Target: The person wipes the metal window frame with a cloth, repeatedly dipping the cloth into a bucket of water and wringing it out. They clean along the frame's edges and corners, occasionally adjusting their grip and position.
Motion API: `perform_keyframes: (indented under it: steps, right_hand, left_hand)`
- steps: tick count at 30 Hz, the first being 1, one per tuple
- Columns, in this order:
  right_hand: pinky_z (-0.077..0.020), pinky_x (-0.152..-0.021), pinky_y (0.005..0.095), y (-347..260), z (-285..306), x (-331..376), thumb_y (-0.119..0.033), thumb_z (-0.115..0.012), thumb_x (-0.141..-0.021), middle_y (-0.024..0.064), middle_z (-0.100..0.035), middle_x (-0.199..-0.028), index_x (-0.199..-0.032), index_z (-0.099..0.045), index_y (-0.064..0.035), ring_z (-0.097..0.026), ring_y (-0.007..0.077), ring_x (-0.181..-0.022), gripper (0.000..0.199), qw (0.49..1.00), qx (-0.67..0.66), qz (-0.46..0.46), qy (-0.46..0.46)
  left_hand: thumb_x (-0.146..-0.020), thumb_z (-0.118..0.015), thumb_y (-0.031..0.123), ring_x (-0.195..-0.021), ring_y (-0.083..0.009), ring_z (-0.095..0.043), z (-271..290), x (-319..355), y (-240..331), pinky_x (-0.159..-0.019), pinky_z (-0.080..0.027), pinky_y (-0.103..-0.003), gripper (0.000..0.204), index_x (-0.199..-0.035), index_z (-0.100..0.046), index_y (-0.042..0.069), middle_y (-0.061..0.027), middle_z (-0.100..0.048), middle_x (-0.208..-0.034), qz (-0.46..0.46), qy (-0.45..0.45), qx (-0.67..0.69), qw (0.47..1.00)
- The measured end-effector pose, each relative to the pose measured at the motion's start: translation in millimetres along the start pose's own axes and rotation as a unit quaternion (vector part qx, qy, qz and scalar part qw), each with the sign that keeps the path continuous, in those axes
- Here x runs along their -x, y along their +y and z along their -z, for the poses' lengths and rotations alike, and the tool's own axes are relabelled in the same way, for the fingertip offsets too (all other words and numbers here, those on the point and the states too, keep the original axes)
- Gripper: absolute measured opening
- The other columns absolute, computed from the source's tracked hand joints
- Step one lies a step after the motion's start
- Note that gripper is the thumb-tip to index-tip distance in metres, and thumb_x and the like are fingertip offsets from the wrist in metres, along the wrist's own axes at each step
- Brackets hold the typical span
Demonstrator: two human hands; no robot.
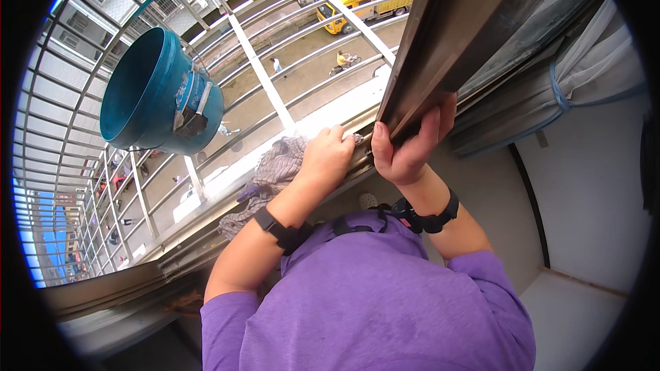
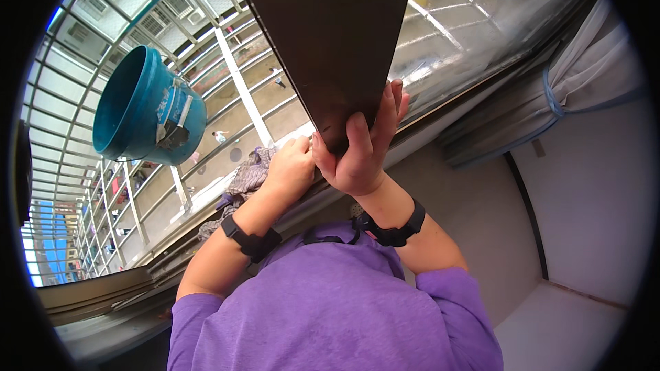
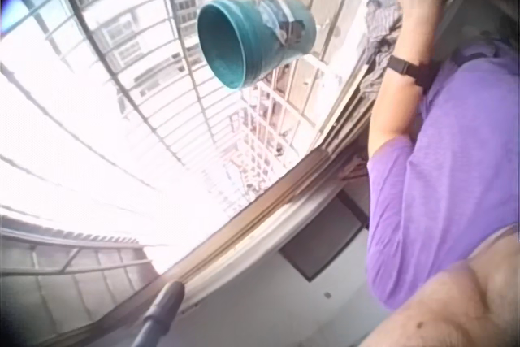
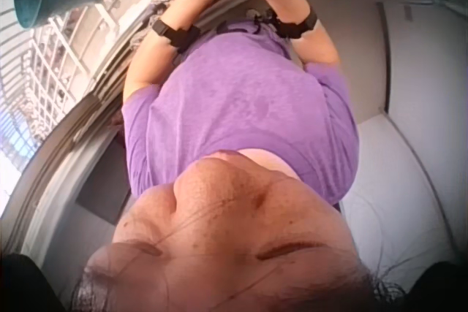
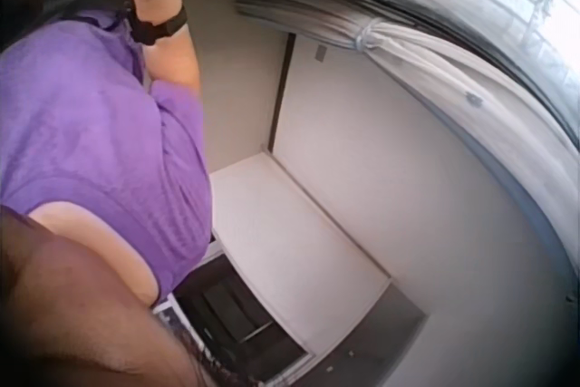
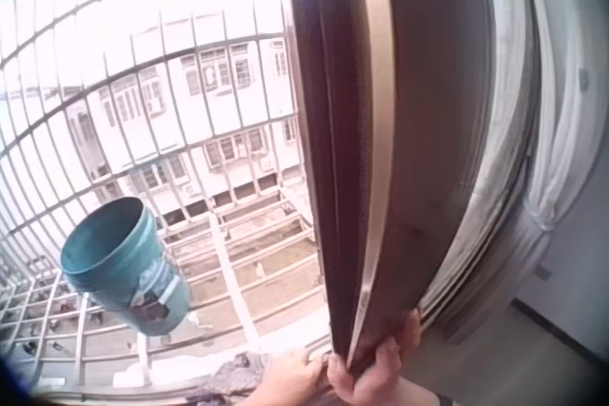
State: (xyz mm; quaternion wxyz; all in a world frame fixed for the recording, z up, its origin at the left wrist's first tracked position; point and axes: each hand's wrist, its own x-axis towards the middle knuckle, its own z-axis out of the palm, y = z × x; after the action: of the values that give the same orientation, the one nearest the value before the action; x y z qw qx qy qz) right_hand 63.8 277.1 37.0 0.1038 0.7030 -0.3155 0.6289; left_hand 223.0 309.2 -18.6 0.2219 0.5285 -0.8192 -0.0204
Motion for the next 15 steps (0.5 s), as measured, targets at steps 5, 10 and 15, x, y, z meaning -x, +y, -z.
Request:
perform_keyframes:
  steps: [5,10,15]
  right_hand:
    - [-0.0158,-0.108,0.0666,3.7,0.8,3.3,-0.024,-0.065,-0.085,0.0364,-0.021,-0.145,-0.145,-0.025,-0.0052,-0.022,0.0545,-0.135,0.075,1.000,0.006,0.017,-0.002]
    - [-0.0169,-0.108,0.0665,6.3,2.7,1.6,-0.023,-0.065,-0.085,0.0365,-0.017,-0.146,-0.144,-0.022,-0.0026,-0.020,0.0529,-0.136,0.076,0.999,-0.004,0.043,-0.006]
    - [-0.0198,-0.110,0.0566,4.3,2.4,7.5,-0.023,-0.063,-0.087,0.0376,-0.018,-0.145,-0.143,-0.021,0.0026,-0.021,0.0497,-0.137,0.074,0.999,-0.011,0.027,-0.013]
  left_hand:
    - [-0.074,-0.058,0.012,-0.082,-0.0288,-0.060,-16.3,-20.9,4.1,-0.066,-0.053,-0.040,0.007,-0.077,-0.062,0.007,-0.0097,-0.057,-0.081,-0.003,-0.016,0.008,1.000]
    - [-0.073,-0.060,0.012,-0.081,-0.0294,-0.056,36.0,28.4,0.0,-0.067,-0.048,-0.039,0.008,-0.080,-0.064,0.011,-0.0087,-0.054,-0.080,0.002,0.012,-0.056,0.998]
    - [-0.075,-0.057,0.012,-0.077,-0.0302,-0.056,31.0,35.6,-16.7,-0.063,-0.049,-0.041,0.008,-0.077,-0.061,0.005,-0.0122,-0.054,-0.079,-0.031,-0.069,0.003,0.997]
